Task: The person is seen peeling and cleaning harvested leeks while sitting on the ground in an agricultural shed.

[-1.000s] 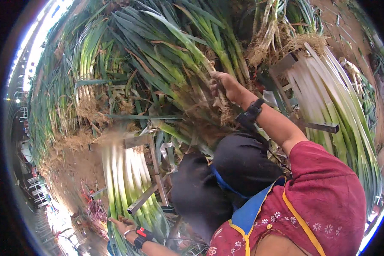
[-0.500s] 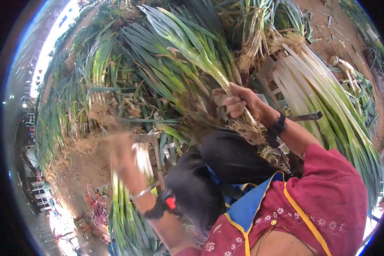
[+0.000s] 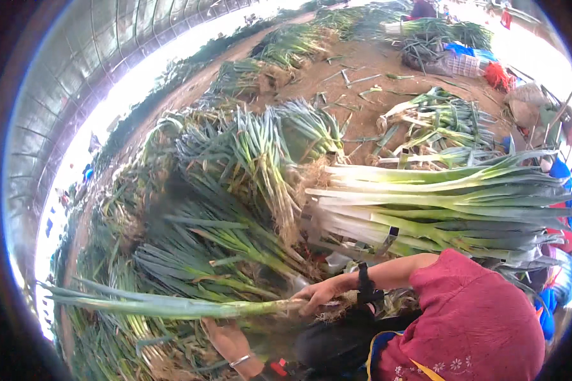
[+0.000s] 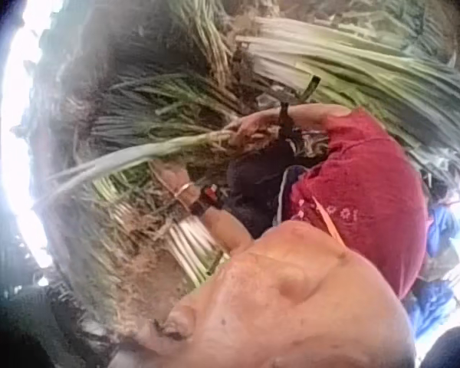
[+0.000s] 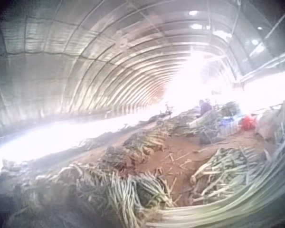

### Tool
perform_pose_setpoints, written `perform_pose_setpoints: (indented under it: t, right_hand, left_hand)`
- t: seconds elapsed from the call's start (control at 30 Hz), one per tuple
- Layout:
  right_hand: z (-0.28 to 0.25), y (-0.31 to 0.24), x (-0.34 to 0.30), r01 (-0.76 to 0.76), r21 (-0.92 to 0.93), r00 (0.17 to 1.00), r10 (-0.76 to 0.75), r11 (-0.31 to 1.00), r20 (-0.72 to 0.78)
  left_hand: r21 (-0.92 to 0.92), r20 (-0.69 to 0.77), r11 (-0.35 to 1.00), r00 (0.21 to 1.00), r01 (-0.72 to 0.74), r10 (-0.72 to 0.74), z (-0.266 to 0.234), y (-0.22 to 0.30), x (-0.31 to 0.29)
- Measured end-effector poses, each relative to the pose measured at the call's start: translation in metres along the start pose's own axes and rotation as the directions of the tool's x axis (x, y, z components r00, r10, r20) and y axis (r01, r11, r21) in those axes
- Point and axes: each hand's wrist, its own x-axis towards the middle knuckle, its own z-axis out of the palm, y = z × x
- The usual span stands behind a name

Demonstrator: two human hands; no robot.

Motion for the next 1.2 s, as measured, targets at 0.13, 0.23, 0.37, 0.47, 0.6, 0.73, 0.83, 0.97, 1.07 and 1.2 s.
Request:
perform_pose_setpoints:
  t: [0.13,0.23,0.37,0.47,0.6,0.73,0.83,0.97,1.07,1.2]
  right_hand:
    - [-0.027,0.013,0.017,0.216,-0.465,0.973,-0.231,0.859,0.026]
    - [-0.01,-0.007,0.04,0.332,-0.456,0.903,-0.418,0.826,-0.099]
    - [0.028,-0.046,0.067,0.294,-0.807,0.697,-0.693,0.513,-0.187]
    - [0.06,-0.071,0.076,0.139,-0.89,0.644,-0.722,0.434,-0.251]
    - [0.053,-0.063,0.086,0.192,-0.957,0.42,-0.899,0.219,-0.121]
    - [0.051,-0.066,0.094,0.262,-0.954,0.311,-0.949,0.143,-0.056]
    - [0.047,-0.07,0.102,0.28,-0.949,0.324,-0.945,0.143,-0.046]
    - [0.046,-0.072,0.113,0.35,-0.922,0.321,-0.946,0.164,-0.046]
    - [0.046,-0.071,0.115,0.402,-0.895,0.32,-0.946,0.191,-0.058]
    - [0.056,-0.074,0.111,0.487,-0.848,0.318,-0.947,0.212,-0.054]
  left_hand:
    - [-0.072,0.042,0.994,0.996,0.084,-0.081,-0.001,-0.045,0.027]
    - [-0.062,-0.026,0.989,0.99,0.138,-0.14,0.003,-0.042,0.027]
    - [-0.013,-0.13,0.994,0.986,0.108,-0.108,0.021,-0.029,0.012]
    - [0.035,-0.201,0.997,0.977,0.075,-0.067,0.011,-0.033,0.018]
    - [0.284,-0.224,0.958,0.974,0.029,0.037,0.019,-0.036,0.009]
    - [0.285,-0.24,0.948,0.968,0.145,-0.076,0.034,-0.013,-0.009]
    - [0.068,-0.298,0.972,0.935,0.224,-0.194,0.053,-0.002,-0.015]
    - [0.068,-0.21,0.971,0.955,0.227,-0.209,0.043,0.0,-0.012]
    - [0.077,-0.216,0.977,0.96,0.199,-0.178,0.046,0.0,-0.013]
    - [0.221,-0.294,0.968,0.954,0.119,-0.05,0.047,0.005,-0.015]
